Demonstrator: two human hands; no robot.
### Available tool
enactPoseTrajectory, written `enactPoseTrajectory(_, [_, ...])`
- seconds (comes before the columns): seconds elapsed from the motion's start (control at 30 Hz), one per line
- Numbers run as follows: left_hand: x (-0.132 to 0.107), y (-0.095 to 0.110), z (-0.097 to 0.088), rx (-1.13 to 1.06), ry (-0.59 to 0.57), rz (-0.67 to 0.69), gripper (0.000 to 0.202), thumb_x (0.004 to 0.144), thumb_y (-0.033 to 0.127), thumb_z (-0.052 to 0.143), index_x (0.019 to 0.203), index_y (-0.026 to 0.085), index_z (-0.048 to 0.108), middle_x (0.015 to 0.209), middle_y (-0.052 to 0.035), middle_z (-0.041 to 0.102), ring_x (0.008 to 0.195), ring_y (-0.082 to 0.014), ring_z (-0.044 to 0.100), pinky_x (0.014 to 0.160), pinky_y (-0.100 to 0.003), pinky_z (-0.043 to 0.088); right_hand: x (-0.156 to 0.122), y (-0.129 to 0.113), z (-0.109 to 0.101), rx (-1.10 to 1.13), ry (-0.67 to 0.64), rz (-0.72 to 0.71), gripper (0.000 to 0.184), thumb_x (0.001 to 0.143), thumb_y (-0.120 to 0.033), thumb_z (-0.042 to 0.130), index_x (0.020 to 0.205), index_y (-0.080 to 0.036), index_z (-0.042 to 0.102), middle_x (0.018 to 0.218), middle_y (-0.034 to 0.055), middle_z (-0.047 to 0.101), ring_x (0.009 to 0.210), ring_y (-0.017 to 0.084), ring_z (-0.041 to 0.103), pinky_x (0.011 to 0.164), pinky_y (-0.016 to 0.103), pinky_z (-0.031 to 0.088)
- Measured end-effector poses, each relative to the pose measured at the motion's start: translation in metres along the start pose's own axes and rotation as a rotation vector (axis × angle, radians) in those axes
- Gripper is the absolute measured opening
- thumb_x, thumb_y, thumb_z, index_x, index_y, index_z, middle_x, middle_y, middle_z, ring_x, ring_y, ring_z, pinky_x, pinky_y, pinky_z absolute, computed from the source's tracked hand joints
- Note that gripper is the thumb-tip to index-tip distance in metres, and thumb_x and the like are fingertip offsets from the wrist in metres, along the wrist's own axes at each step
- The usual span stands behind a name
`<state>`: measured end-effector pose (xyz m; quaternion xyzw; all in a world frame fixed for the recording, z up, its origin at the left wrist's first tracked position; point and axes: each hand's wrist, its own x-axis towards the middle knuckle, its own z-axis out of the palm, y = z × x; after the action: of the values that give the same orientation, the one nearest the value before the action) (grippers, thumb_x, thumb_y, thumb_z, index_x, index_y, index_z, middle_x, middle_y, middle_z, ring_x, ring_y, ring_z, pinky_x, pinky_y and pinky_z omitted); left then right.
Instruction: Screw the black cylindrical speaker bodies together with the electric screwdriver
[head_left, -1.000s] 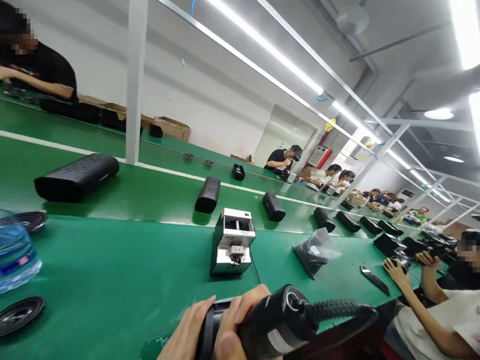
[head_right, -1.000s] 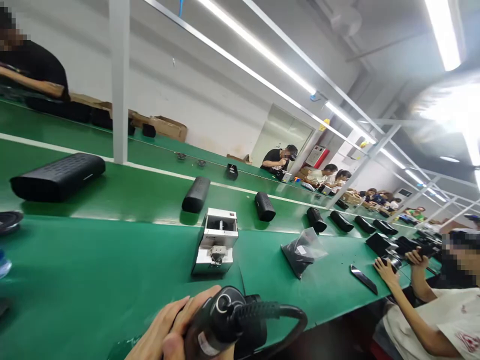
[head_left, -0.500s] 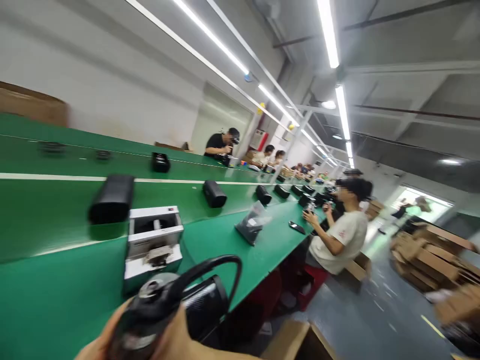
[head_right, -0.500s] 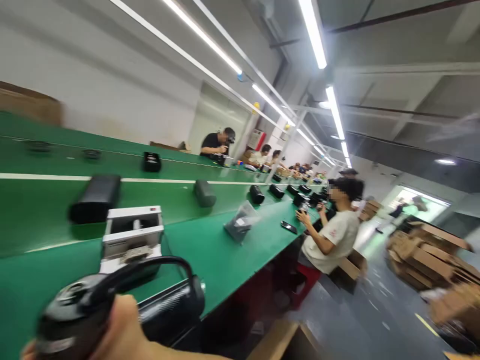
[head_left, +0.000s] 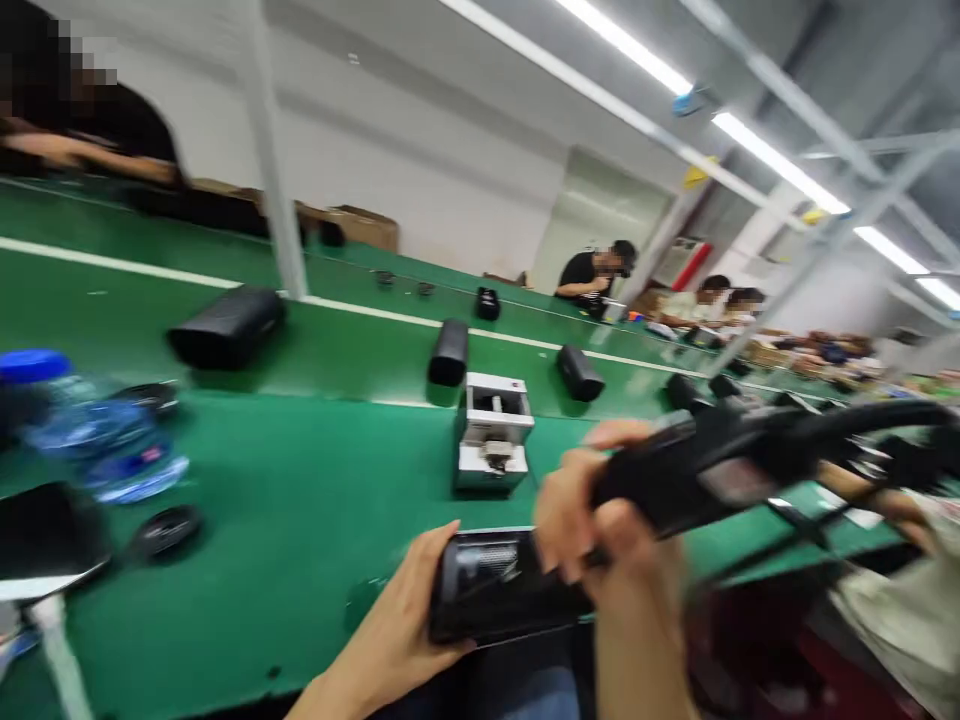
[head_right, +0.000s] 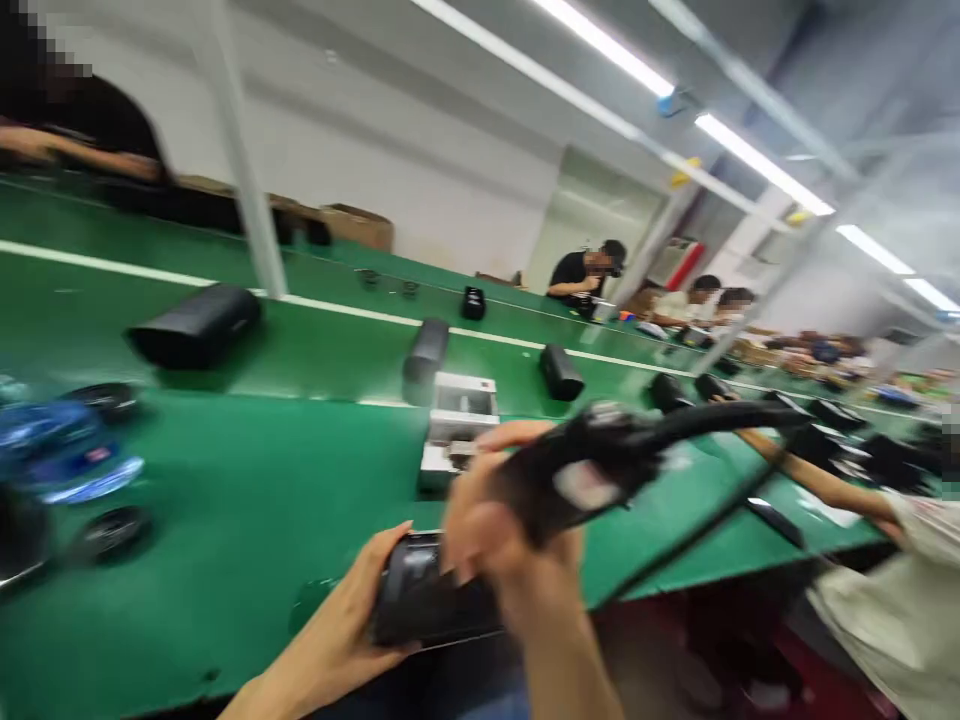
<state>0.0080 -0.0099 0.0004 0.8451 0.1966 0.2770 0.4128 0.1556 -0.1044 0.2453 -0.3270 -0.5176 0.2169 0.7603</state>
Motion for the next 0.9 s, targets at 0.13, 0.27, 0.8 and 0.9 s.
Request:
enactPoseTrajectory(0.13, [-0.005,-0.004,-0.017,-0.058,-0.136,0.033,0.136,0.076,0.017,0.094,0.181,0.040,0.010,0.182,-0.0186,0.040,0.170,-0.0450,0.044,0.140,-0.072,0.042,0.064,0.017,-0.045,-0.273,0.263,-0.183,0.031,0.096,-0.026,0.089,0.109,-0.020,0.062,0.068,-0.0069,0.057,0.051,0.014,0.057,0.053,0.026,0.055])
enactPoseTrajectory(0.27, [0.000,-0.003,-0.010,-0.070,-0.181,0.010,0.150,0.073,0.018,0.103,0.182,0.043,0.004,0.184,-0.0193,0.034,0.175,-0.0490,0.033,0.142,-0.078,0.034,0.098,0.058,-0.057,-0.382,0.344,-0.184,0.034,0.085,-0.033,0.090,0.094,-0.020,0.059,0.060,-0.0059,0.055,0.046,0.016,0.054,0.049,0.026,0.051])
enactPoseTrajectory(0.8, [0.002,0.003,-0.015,-0.115,-0.180,-0.008,0.151,0.071,0.024,0.111,0.184,0.039,0.011,0.183,-0.0206,0.037,0.172,-0.0487,0.039,0.141,-0.074,0.038,0.097,0.088,-0.057,-0.431,0.347,-0.116,0.030,0.085,-0.030,0.085,0.100,-0.019,0.061,0.061,-0.0082,0.051,0.044,0.015,0.050,0.045,0.027,0.048])
enactPoseTrajectory(0.9, [0.003,0.005,-0.017,-0.093,-0.169,0.022,0.158,0.071,0.025,0.112,0.185,0.040,0.005,0.181,-0.0211,0.039,0.172,-0.0489,0.040,0.141,-0.074,0.039,0.084,0.067,-0.049,-0.424,0.342,-0.103,0.029,0.085,-0.029,0.086,0.101,-0.020,0.063,0.061,-0.0075,0.051,0.044,0.015,0.048,0.046,0.029,0.048])
